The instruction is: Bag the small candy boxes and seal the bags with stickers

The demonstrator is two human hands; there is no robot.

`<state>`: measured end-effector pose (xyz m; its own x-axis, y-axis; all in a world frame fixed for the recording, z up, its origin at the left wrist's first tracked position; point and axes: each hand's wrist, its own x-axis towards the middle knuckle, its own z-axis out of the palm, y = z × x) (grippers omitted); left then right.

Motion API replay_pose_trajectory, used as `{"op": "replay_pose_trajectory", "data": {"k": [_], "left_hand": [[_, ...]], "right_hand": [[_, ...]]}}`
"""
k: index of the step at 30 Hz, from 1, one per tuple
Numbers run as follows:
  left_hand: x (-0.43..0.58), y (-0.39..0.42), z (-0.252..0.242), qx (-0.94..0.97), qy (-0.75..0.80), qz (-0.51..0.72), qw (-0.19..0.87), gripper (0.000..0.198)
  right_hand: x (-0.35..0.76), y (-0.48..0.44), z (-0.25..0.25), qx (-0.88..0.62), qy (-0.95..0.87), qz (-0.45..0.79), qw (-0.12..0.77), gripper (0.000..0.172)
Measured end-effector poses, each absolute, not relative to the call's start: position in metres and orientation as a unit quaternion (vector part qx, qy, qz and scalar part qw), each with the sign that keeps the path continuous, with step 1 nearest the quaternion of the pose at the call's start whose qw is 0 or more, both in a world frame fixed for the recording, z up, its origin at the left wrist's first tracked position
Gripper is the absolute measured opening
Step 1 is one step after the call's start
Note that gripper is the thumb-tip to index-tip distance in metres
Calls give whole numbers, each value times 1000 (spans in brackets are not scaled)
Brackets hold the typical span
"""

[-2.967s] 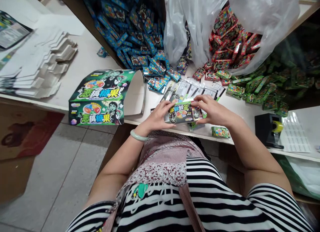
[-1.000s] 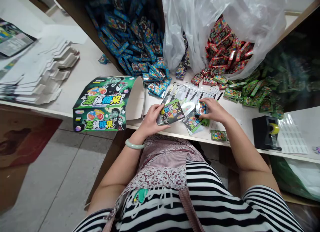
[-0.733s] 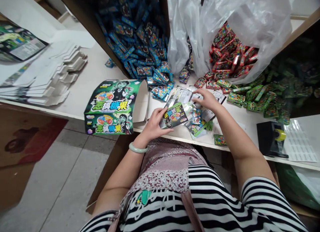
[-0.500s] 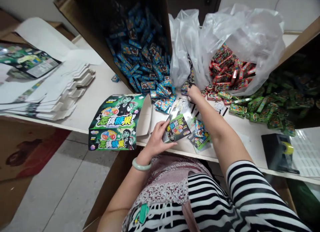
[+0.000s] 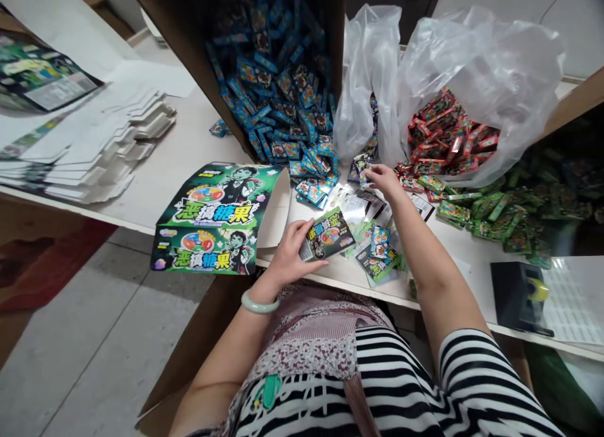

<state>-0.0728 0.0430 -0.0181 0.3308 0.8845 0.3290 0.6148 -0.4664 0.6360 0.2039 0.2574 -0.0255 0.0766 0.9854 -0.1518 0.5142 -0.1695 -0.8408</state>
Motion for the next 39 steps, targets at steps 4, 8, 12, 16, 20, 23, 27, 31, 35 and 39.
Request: {"op": "replay_pose_trajectory", "data": {"k": [4, 8, 12, 16, 20, 23, 27, 31, 35, 39], "left_hand": [[-76, 39, -15, 777, 492, 335, 206, 97], [-73, 37, -14, 776, 493, 334, 209, 96], [-66, 35, -15, 787, 486, 324, 200, 97], [-63, 34, -16, 796, 484, 304, 197, 96], [-56, 37, -15, 807, 474, 290, 200, 97], [-53, 40, -14, 814, 463, 290, 198, 97], [-60, 39, -11, 815, 468, 284, 191, 98], [-64, 39, -9, 838, 417, 291, 197, 99], [-57, 40, -5, 859, 372, 286, 206, 100], [-54, 39, -1, 867, 345, 290, 210, 100]], "right_hand": [[234, 205, -27, -546, -609, 415, 398, 31], [269, 166, -39, -504, -725, 287, 371, 25], [297, 144, -49, -500, -781, 271, 257, 40], [300, 129, -45, -555, -759, 227, 254, 44], [274, 125, -39, -610, -744, 209, 173, 82], [264, 124, -31, -615, -734, 218, 189, 68], [280, 103, 0, -504, -765, 241, 320, 65], [292, 74, 44, -333, -860, 285, 259, 65], [286, 67, 71, -279, -899, 284, 184, 61], [284, 70, 81, -279, -908, 268, 161, 62]]}}
